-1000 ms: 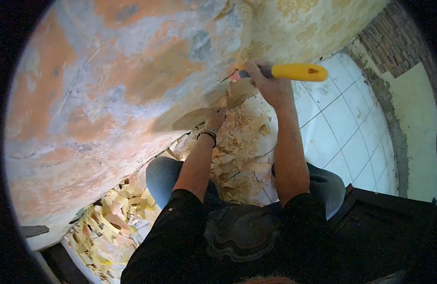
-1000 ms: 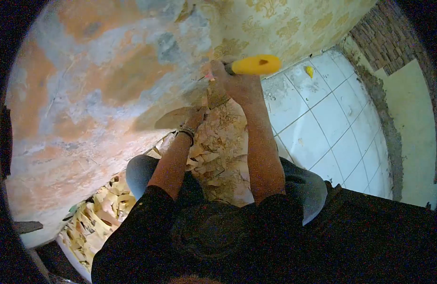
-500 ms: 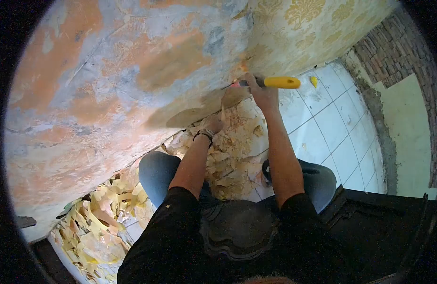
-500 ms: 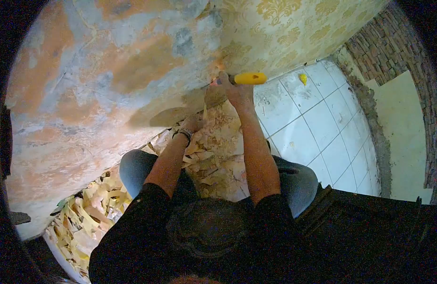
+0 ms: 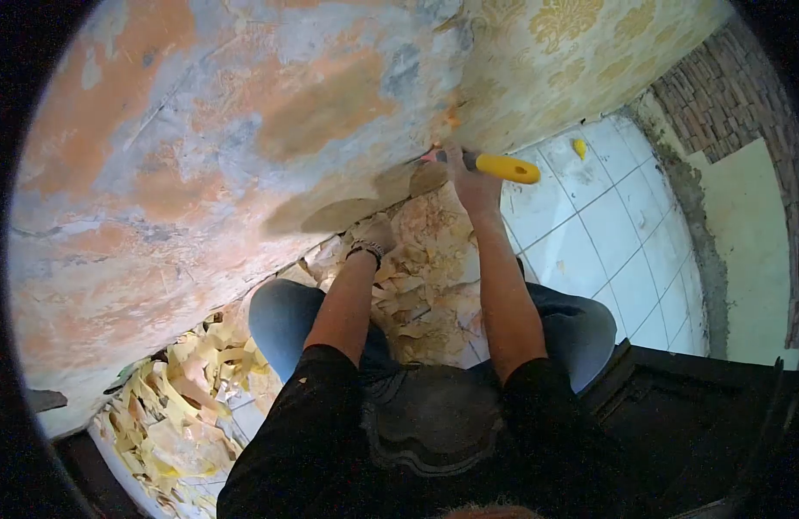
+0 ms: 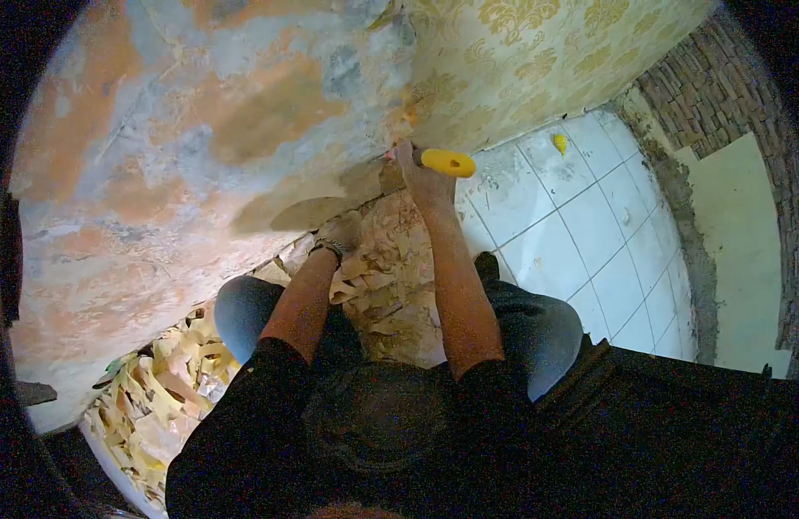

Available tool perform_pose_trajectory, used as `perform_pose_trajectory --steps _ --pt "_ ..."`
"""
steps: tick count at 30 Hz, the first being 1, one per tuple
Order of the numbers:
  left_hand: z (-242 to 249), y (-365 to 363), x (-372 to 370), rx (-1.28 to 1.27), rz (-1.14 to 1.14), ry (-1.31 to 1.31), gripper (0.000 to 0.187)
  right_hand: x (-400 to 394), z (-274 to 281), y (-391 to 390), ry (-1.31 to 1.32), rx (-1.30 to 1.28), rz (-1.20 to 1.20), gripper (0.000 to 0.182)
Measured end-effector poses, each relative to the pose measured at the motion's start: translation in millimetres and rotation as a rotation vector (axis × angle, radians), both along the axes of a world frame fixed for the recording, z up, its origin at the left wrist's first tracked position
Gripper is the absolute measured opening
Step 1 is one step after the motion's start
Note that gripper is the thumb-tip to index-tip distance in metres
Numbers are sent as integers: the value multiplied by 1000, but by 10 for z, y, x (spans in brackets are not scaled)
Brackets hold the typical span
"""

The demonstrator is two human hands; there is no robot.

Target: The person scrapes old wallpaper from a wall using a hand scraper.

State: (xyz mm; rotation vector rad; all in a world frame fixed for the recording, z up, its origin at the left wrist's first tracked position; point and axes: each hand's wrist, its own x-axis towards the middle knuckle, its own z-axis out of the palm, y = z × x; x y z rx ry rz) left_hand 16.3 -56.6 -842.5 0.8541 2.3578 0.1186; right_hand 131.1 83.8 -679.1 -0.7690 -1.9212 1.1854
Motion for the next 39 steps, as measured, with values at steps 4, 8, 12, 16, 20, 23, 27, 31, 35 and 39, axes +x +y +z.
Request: perform_pose_trajectory --steps 4,8,12,16,20,23,27,31,35,39 --pt "31 319 -88 359 -71 -60 43 38 -289 101 -47 147 5 28" --pt "-700 712 -193 854 182 -432 43 57 -365 166 11 33 -27 28" --pt "-503 1034 -24 851 184 -440 37 160 -91 177 26 -111 -61 26" --pt "303 1106 117 981 901 -1001 33 231 48 200 75 -199 -92 26" --pt "-25 1103 19 982 678 -1090 28 196 22 197 35 -205 -60 25" --pt "-996 1162 -128 811 614 -840 21 74 -214 220 -63 -149 -3 26" --pt "-631 988 45 459 -87 -22 20 -6 -555 274 -61 -91 22 27" --pt "-886 825 75 447 -58 -106 21 -25 -670 263 -54 -79 -24 28" --pt "-1428 893 135 429 -435 348 25 -23 -1157 316 -357 382 56 28" --pt "-594 593 259 292 266 -615 27 -12 -1142 161 -209 -7 -22 29"
